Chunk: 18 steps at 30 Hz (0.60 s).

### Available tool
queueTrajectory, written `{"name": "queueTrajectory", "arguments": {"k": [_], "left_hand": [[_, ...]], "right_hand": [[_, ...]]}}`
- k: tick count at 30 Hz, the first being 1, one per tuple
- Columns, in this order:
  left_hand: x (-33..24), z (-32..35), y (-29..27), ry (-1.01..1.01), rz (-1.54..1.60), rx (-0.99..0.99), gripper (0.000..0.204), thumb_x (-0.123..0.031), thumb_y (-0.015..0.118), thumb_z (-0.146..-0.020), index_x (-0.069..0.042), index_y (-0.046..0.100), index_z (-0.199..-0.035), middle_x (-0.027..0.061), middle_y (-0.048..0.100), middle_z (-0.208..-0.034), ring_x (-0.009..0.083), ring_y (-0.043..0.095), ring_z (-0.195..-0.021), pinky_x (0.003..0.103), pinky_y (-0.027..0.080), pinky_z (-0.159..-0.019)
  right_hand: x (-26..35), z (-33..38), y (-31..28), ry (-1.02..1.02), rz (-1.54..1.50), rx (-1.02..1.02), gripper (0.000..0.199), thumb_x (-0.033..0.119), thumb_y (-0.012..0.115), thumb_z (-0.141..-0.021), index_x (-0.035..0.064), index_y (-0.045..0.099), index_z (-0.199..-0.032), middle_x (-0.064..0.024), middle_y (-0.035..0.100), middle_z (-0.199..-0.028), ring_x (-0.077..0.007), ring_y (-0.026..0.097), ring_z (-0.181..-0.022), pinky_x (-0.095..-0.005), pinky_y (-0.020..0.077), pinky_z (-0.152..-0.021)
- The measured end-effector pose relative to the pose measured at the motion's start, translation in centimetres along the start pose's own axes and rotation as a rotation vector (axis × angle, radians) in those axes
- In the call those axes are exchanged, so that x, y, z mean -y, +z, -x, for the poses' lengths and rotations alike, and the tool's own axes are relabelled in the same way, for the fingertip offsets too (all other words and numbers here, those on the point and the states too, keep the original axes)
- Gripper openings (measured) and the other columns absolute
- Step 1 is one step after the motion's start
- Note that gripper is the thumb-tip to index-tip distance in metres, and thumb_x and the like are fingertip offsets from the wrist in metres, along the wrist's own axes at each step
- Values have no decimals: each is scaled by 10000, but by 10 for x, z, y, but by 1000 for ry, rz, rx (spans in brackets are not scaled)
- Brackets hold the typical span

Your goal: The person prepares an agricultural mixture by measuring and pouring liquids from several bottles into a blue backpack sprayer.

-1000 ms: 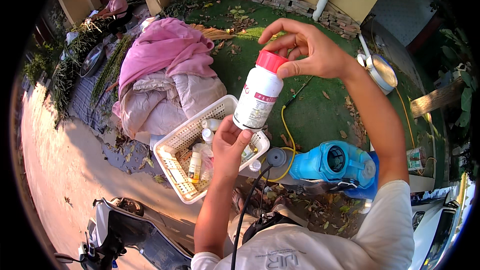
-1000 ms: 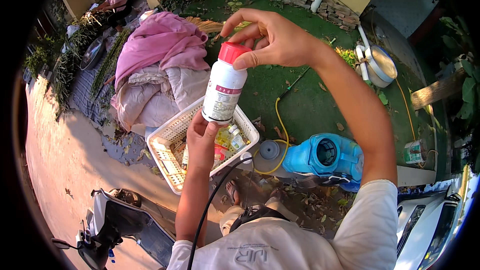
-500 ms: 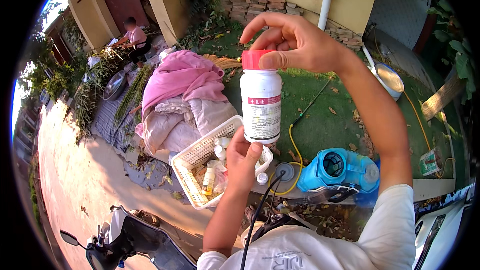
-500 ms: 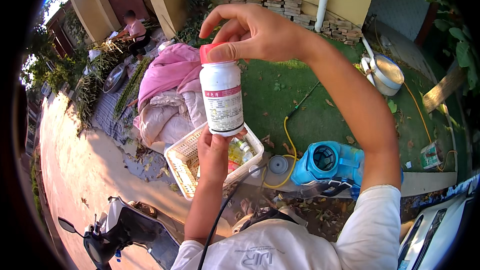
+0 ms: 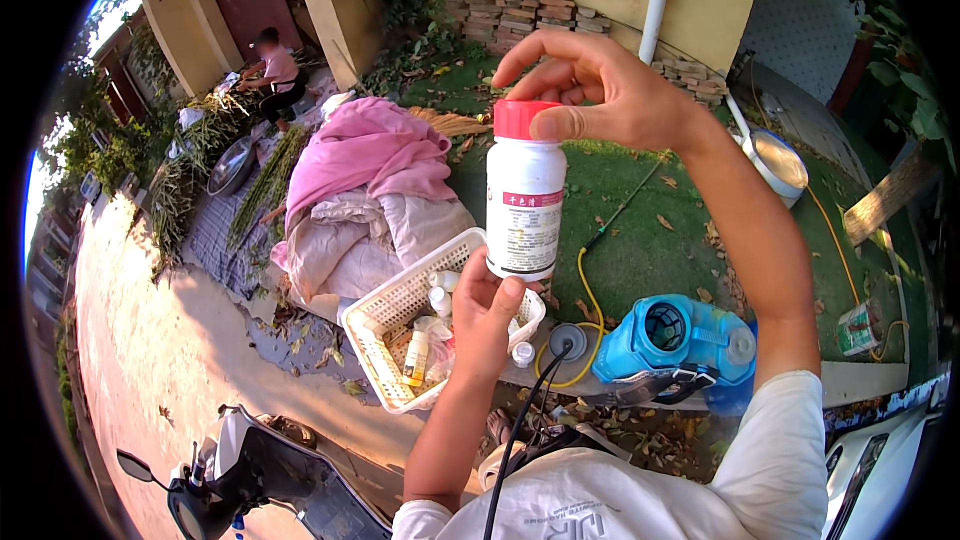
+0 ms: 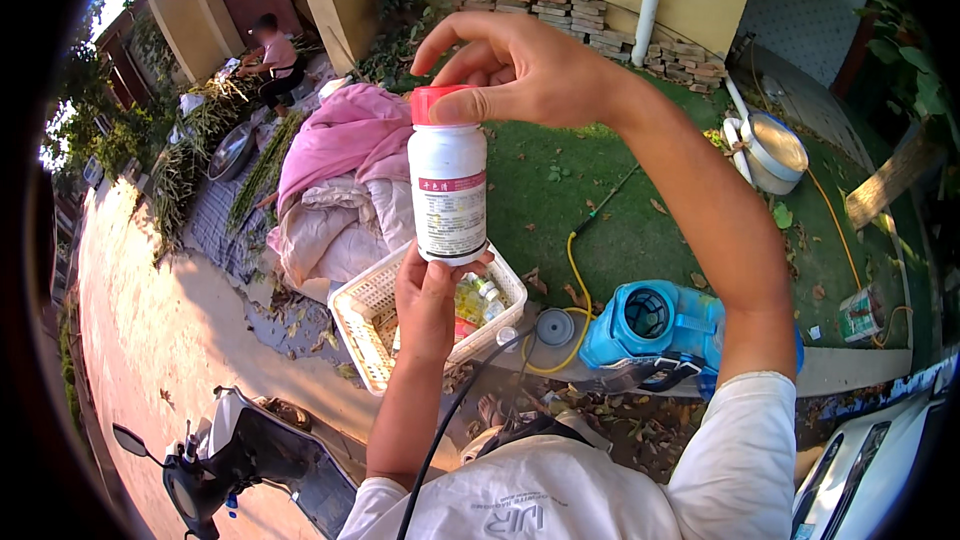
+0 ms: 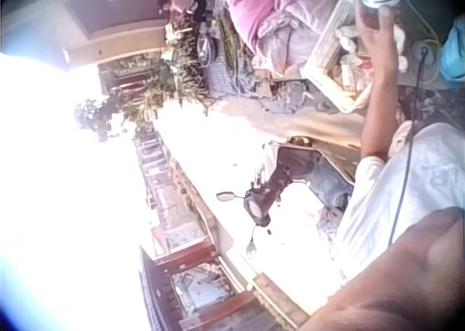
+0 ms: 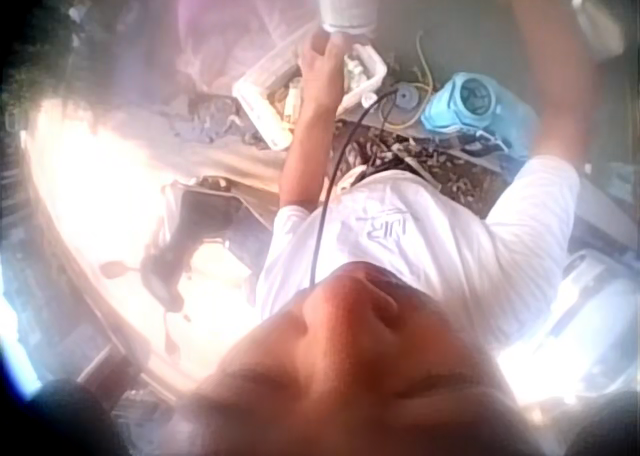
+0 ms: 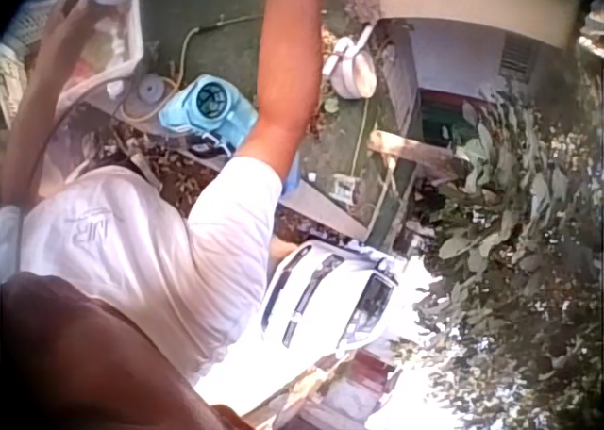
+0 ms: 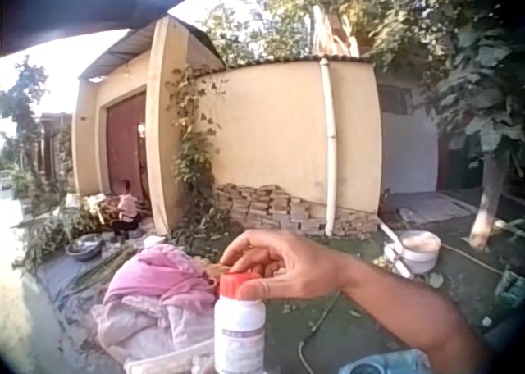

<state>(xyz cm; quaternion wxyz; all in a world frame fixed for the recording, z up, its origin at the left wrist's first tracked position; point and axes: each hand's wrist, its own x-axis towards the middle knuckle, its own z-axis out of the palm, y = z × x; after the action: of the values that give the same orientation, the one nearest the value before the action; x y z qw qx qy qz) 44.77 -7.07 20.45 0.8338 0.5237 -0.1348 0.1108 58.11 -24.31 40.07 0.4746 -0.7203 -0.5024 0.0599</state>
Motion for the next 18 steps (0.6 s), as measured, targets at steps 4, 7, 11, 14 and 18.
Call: {"name": "queueTrajectory", "arguments": {"k": [4, 7, 11, 14, 18], "left_hand": [[-3, -3, 1, 2, 24, -32, 750, -502, 727, -906, 53, 496, -1356, 212, 665, -1215, 272, 687, -1095, 366, 548, -908], [-4, -3, 0, -1, 54, -46, 725, -446, 740, -904, 52, 484, -1364, 216, 660, -1227, 282, 685, -1112, 369, 553, -915], [-7, -3, 4, -8, 93, -83, 667, -334, 760, -892, 48, 470, -1355, 207, 654, -1238, 286, 682, -1120, 380, 545, -942], [-2, -4, 1, 9, 136, -109, 612, -214, 789, -856, 23, 467, -1320, 186, 659, -1215, 274, 670, -1125, 384, 520, -982], [2, -4, 5, 130, 43, -237, 658, -48, 830, -774, -22, 433, -1298, 165, 626, -1215, 260, 633, -1147, 389, 490, -1009]], "right_hand": [[-1, 0, 0, 21, -2, 21, 537, 347, 810, -871, 53, 582, -1257, -98, 698, -1145, -158, 654, -1069, -326, 516, -942], [-1, -1, 2, 49, -14, 34, 540, 341, 807, -870, 52, 579, -1265, -88, 687, -1173, -170, 642, -1128, -343, 499, -1001], [-3, -1, 2, 1, -21, 52, 553, 318, 801, -870, 44, 573, -1292, -97, 681, -1189, -180, 633, -1147, -348, 488, -1017], [-8, -1, 0, -84, 2, 71, 534, 267, 812, -868, 45, 584, -1297, -103, 699, -1192, -157, 646, -1100, -307, 517, -912], [-5, 1, 3, -82, 19, 86, 551, 270, 810, -859, 36, 591, -1306, -97, 686, -1207, -180, 635, -1144, -327, 504, -952]]}}
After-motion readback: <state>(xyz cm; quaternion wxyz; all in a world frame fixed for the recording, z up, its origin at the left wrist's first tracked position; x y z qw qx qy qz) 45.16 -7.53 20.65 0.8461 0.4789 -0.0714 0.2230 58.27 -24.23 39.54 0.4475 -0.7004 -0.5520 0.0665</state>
